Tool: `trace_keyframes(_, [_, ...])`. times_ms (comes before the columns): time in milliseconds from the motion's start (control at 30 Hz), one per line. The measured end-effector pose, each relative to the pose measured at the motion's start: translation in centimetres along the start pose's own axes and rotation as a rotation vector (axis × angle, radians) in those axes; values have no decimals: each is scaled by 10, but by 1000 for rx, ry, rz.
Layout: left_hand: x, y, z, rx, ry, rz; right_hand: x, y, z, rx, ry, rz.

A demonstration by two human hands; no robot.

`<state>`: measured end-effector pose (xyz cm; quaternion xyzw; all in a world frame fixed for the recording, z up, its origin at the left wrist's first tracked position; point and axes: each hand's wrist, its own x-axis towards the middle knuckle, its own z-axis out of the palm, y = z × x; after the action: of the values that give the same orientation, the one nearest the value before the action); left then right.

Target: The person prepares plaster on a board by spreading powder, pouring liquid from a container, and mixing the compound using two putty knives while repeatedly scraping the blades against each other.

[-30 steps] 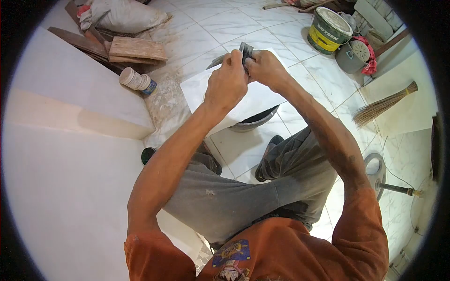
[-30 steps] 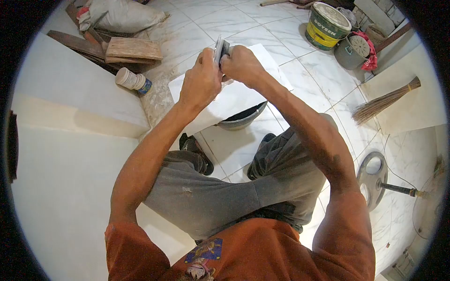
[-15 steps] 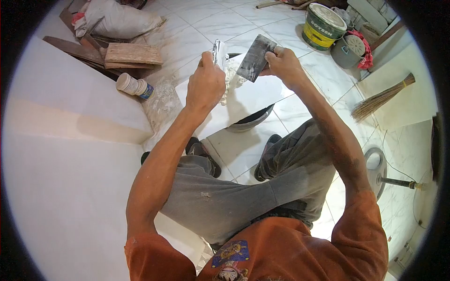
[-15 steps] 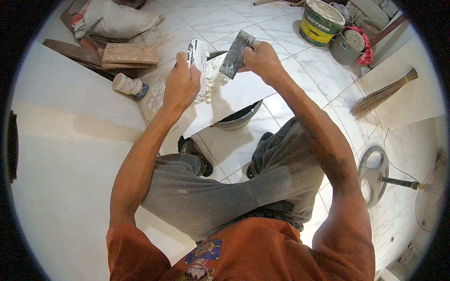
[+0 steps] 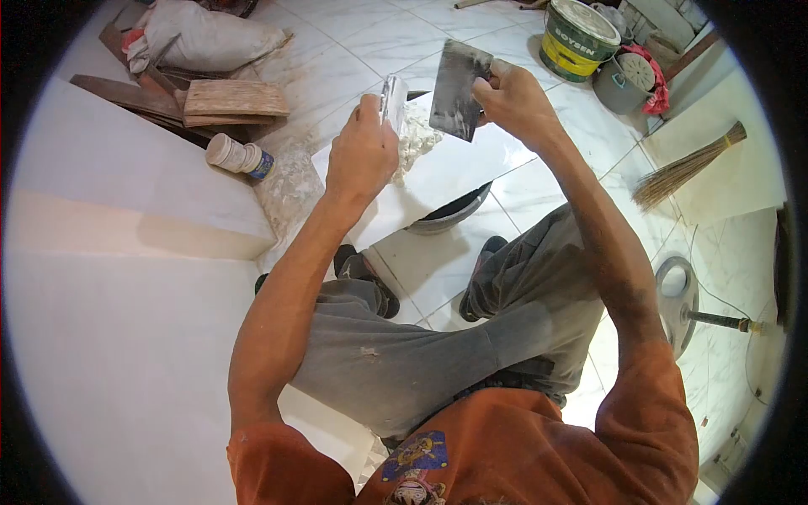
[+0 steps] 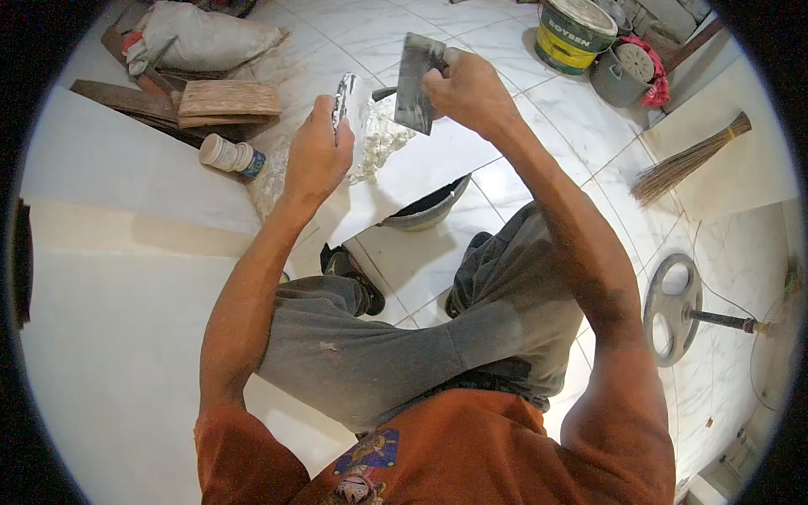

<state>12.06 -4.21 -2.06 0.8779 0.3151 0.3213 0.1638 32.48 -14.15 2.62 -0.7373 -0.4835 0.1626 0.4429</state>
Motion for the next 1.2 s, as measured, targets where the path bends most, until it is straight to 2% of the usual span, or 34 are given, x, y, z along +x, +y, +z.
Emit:
trace_keyframes(100, [5, 2, -8, -43, -23, -95, -18, -6, 9, -291, 38, -203])
trace_keyframes(167, [8, 1, -10, -66, -15, -144, -34, -8, 28, -338, -51, -279])
trace_keyframes(300, [9, 1, -9, -102, 26, -188, -53, -7, 63, -499, -195, -350])
trace_keyframes(433, [7, 10, -19, -196, -33, -276, -30, 12, 80, -498, -164, -371])
trace_keyframes(567, [2, -6, -22, -146, 16, -185, -9, 18, 54, -391, -107, -202])
trace_keyframes(700, [-3, -21, -36, -148, -1, -100, 9, 38, 18, -316, -29, -276])
trace_keyframes(867, [-4, -27, -59, -203, -70, 90, -6, 6, -15, -374, -122, -295])
trace_keyframes(967, [-4, -38, -58, -261, -60, 307, -15, 8, -20, -319, -119, -499])
trace_keyframes(1000, [-3, -41, -59, -284, -78, 359, -14, 13, -18, -371, -82, -618])
trace_keyframes(1033, [-3, -43, -58, -307, -97, 409, -14, 17, -18, -389, -76, -651])
trace_keyframes(1200, [-7, -43, -62, -295, -165, 419, -26, 22, -13, -483, -73, -798])
